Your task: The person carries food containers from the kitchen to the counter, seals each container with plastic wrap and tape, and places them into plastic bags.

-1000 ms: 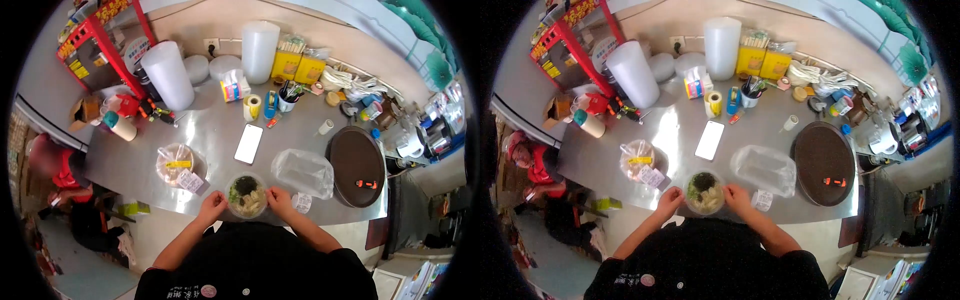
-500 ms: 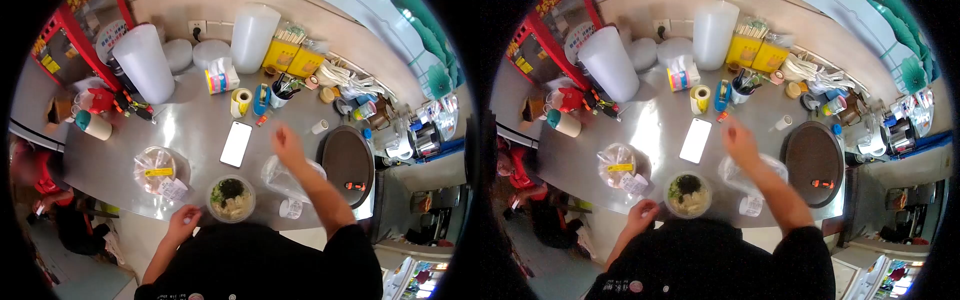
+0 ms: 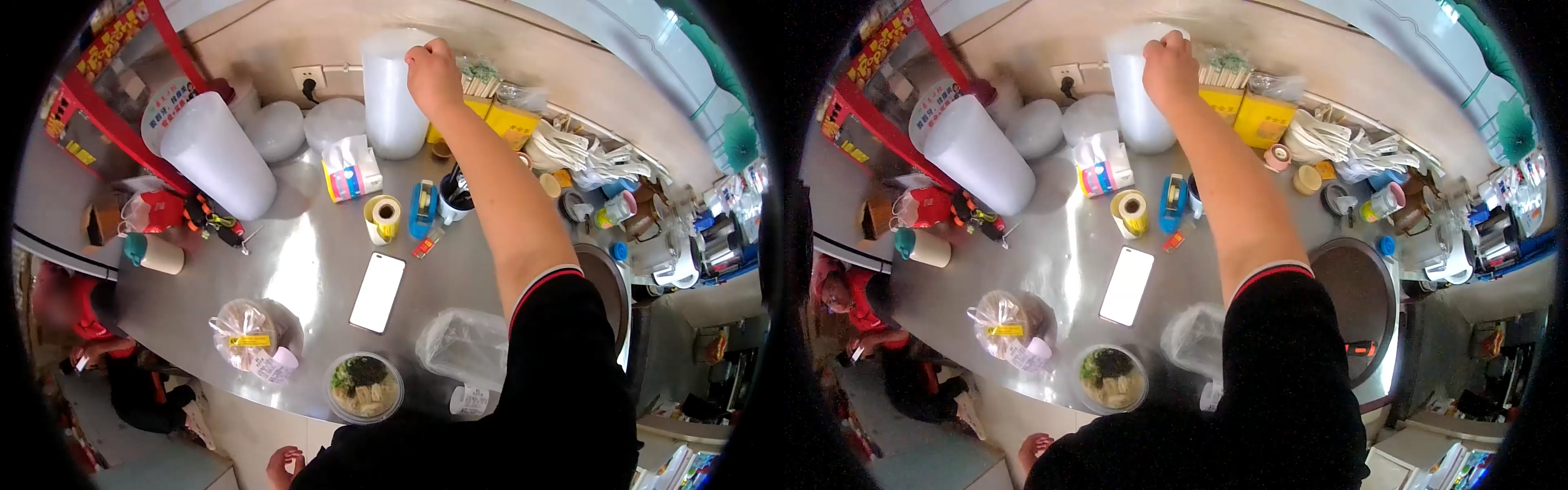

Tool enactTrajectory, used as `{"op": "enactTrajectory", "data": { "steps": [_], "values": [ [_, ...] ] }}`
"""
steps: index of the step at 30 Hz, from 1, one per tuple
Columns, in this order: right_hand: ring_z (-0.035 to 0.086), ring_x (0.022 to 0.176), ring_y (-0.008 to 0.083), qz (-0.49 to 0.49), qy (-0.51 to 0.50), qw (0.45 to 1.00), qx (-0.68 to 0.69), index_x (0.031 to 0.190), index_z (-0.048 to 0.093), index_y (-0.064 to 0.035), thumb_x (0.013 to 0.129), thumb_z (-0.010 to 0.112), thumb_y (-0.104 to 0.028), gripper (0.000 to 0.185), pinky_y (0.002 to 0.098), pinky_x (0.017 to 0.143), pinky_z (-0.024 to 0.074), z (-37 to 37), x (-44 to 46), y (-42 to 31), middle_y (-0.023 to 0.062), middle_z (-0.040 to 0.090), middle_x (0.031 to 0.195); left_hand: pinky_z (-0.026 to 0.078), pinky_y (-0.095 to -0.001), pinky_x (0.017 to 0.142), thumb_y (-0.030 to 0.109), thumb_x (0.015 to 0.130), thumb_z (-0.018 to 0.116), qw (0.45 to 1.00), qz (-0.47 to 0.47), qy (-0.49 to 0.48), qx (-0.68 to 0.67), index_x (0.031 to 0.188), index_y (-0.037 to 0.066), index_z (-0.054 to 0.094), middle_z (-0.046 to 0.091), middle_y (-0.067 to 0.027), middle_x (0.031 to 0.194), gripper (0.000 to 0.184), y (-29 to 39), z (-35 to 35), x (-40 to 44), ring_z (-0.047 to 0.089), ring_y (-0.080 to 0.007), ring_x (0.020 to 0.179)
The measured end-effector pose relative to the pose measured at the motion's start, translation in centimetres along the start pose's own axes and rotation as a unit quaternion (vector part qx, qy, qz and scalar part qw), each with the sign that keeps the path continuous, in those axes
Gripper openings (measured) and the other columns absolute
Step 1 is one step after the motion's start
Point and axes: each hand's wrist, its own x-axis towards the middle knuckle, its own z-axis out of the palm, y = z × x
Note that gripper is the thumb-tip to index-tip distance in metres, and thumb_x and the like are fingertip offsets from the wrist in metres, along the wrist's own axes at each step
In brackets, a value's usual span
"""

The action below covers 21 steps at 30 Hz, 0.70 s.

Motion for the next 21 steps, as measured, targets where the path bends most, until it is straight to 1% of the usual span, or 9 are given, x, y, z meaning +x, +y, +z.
{"op": "enactTrajectory", "data": {
  "steps": [1, 3, 5, 7, 10, 12, 15, 17, 21],
  "values": [
    [0.049, 0.094, 0.0297, -0.014, 0.015, 1.000, -0.017, 0.084, 0.061, -0.0069, 0.076, 0.052, -0.010, 0.013, 0.0442, 0.073, 0.0453, 0.0, 0.1, -0.2, 0.0096, 0.051, 0.095, 0.045, -0.0221, 0.066, 0.011, 0.078, 0.065, 1.000, 0.001, 0.006, 0.002, 0.089, 0.003, 0.058, 0.064, -0.0053, 0.077, 0.016, 0.1, -0.4, -0.3, 0.060, -0.0113, 0.075],
    [0.049, 0.093, 0.0291, -0.027, 0.033, 0.999, -0.028, 0.080, 0.061, -0.0064, 0.075, 0.051, -0.009, 0.011, 0.0441, 0.071, 0.0453, 0.2, 0.2, -0.1, 0.0090, 0.050, 0.094, 0.045, -0.0239, 0.071, 0.013, 0.077, 0.066, 0.995, -0.001, 0.002, 0.099, 0.092, 0.004, 0.058, 0.064, -0.0042, 0.078, 0.019, -0.1, -1.2, -1.0, 0.060, -0.0105, 0.075],
    [0.049, 0.092, 0.0289, -0.059, 0.036, 0.997, -0.035, 0.077, 0.060, -0.0055, 0.075, 0.051, -0.009, 0.010, 0.0434, 0.071, 0.0448, 0.2, 0.3, 0.2, 0.0098, 0.049, 0.093, 0.046, -0.0257, 0.072, 0.015, 0.076, 0.067, 0.995, -0.006, 0.002, 0.099, 0.094, 0.004, 0.059, 0.064, -0.0054, 0.081, 0.022, 0.0, -1.6, -1.2, 0.061, -0.0127, 0.076],
    [0.050, 0.092, 0.0292, -0.044, 0.018, 0.998, -0.032, 0.077, 0.060, -0.0062, 0.075, 0.051, -0.009, 0.009, 0.0440, 0.071, 0.0446, -0.1, 0.3, 0.1, 0.0100, 0.050, 0.093, 0.046, -0.0276, 0.074, 0.017, 0.075, 0.068, 0.995, -0.007, 0.003, 0.097, 0.095, 0.004, 0.059, 0.064, -0.0066, 0.083, 0.026, 0.4, -2.2, -1.3, 0.062, -0.0148, 0.078],
    [0.050, 0.092, 0.0294, -0.055, -0.007, 0.997, -0.056, 0.077, 0.059, -0.0053, 0.075, 0.051, -0.008, 0.009, 0.0438, 0.071, 0.0446, -0.4, 1.2, -0.2, 0.0115, 0.050, 0.093, 0.049, -0.0345, 0.075, 0.015, 0.077, 0.065, 0.975, 0.118, 0.001, 0.186, 0.097, 0.004, 0.061, 0.064, -0.0120, 0.087, 0.023, 2.3, -2.7, -1.7, 0.061, -0.0265, 0.083],
    [0.049, 0.092, 0.0292, -0.070, -0.016, 0.995, -0.075, 0.078, 0.058, -0.0037, 0.074, 0.050, -0.007, 0.010, 0.0431, 0.070, 0.0449, -0.2, 1.0, -0.3, 0.0127, 0.049, 0.093, 0.048, -0.0348, 0.076, 0.016, 0.077, 0.064, 0.975, 0.098, 0.023, 0.200, 0.099, 0.004, 0.060, 0.064, -0.0117, 0.088, 0.025, 3.9, -3.1, -2.3, 0.061, -0.0270, 0.084],
    [0.049, 0.091, 0.0292, -0.015, 0.021, 0.999, -0.037, 0.081, 0.057, -0.0033, 0.076, 0.048, -0.007, 0.011, 0.0434, 0.070, 0.0453, 0.1, 1.2, -0.1, 0.0128, 0.049, 0.094, 0.047, -0.0357, 0.078, 0.018, 0.077, 0.063, 0.970, 0.046, 0.007, 0.241, 0.104, 0.006, 0.058, 0.064, -0.0113, 0.089, 0.029, 4.3, -3.7, -2.5, 0.060, -0.0266, 0.086],
    [0.051, 0.089, 0.0306, 0.039, 0.089, 0.994, 0.054, 0.083, 0.055, -0.0032, 0.076, 0.048, -0.007, 0.011, 0.0435, 0.069, 0.0459, 0.3, 1.2, 0.4, 0.0135, 0.049, 0.094, 0.047, -0.0359, 0.077, 0.018, 0.078, 0.063, 0.970, 0.056, 0.011, 0.236, 0.104, 0.006, 0.058, 0.063, -0.0114, 0.090, 0.030, 4.4, -3.5, -2.6, 0.060, -0.0268, 0.085],
    [0.053, 0.084, 0.0313, -0.023, 0.052, 0.998, -0.005, 0.079, 0.055, -0.0028, 0.076, 0.048, -0.007, 0.008, 0.0428, 0.067, 0.0466, -0.2, 0.8, 0.6, 0.0140, 0.050, 0.091, 0.047, -0.0364, 0.076, 0.018, 0.079, 0.062, 0.969, 0.062, -0.020, 0.238, 0.105, 0.005, 0.057, 0.062, -0.0121, 0.090, 0.029, 6.1, -2.9, -2.5, 0.060, -0.0276, 0.084]
  ]
}}
